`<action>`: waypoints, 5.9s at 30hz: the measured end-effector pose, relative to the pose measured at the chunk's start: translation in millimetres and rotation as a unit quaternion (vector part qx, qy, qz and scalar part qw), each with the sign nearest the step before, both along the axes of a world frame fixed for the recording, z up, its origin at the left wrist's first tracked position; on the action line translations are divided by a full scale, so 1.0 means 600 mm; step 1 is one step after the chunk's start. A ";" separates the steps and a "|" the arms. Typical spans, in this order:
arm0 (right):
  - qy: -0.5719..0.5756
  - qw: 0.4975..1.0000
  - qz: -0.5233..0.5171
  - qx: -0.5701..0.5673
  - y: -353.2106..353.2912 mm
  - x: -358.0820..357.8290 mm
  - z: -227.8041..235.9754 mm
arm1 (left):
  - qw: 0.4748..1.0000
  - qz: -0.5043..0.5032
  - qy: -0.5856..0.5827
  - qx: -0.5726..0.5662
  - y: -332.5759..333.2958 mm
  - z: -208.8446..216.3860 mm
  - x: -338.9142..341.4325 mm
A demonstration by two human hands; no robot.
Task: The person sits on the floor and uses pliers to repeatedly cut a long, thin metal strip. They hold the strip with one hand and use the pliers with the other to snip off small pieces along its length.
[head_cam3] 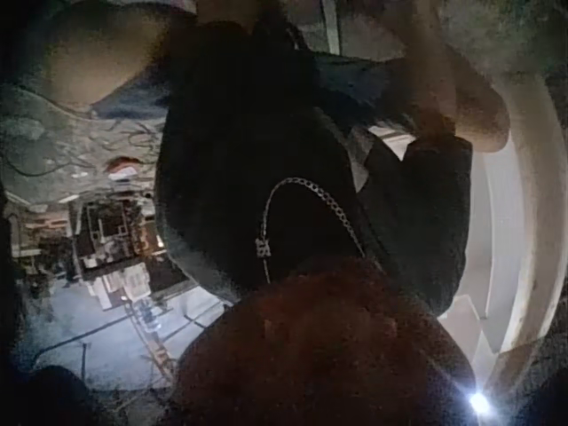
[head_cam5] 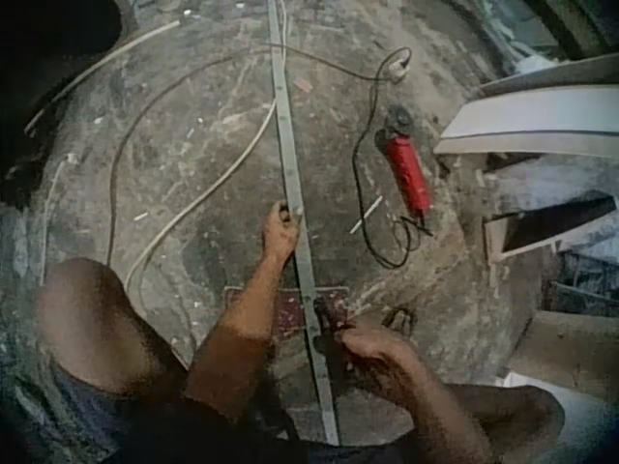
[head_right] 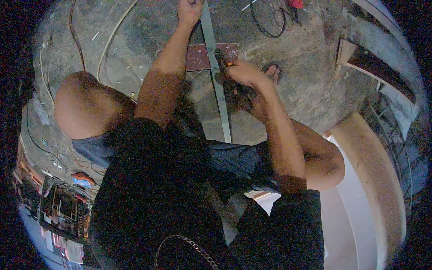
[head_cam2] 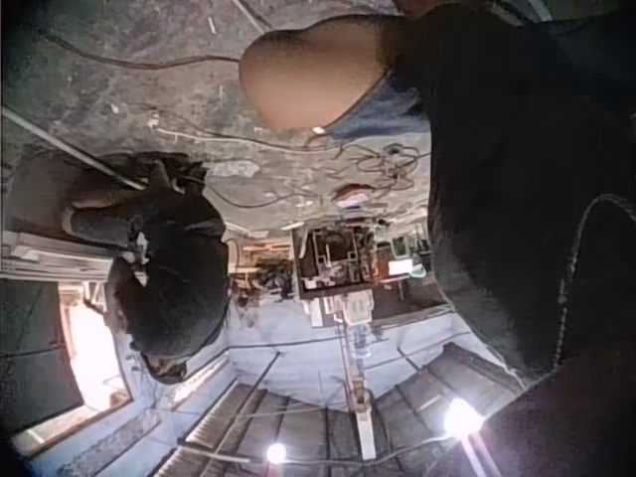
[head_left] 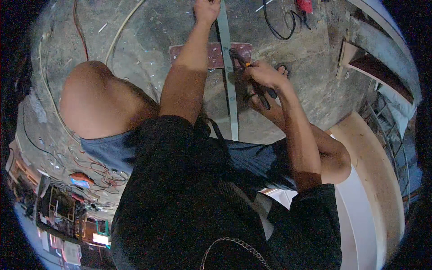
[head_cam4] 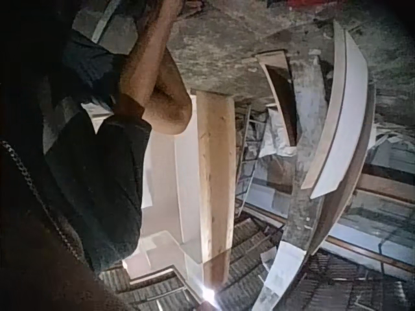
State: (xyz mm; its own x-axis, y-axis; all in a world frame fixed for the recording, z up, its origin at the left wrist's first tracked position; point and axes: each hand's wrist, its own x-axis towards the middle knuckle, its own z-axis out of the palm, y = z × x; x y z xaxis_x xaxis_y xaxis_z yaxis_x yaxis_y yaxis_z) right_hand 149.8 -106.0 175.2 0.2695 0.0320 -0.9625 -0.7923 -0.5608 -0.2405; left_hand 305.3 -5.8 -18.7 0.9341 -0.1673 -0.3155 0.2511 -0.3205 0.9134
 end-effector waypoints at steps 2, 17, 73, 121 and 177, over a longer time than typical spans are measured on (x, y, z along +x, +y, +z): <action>-0.030 0.998 0.037 -0.044 0.015 0.012 0.013 | 1.000 -0.008 -0.003 0.010 0.007 0.003 0.004; 0.014 0.990 0.138 -0.021 0.015 0.028 -0.084 | 0.999 0.005 0.034 -0.004 0.007 -0.013 0.011; 0.012 0.997 0.069 -0.011 0.011 -0.047 -0.076 | 0.974 0.038 0.059 0.217 -0.034 0.041 -0.017; -0.237 0.953 0.088 -0.170 0.018 0.099 -0.013 | 0.979 0.080 -0.028 0.183 -0.011 0.027 -0.049; -0.400 0.779 -0.457 0.155 -0.186 -0.126 -0.006 | 0.961 0.094 -0.084 0.244 -0.018 0.084 -0.230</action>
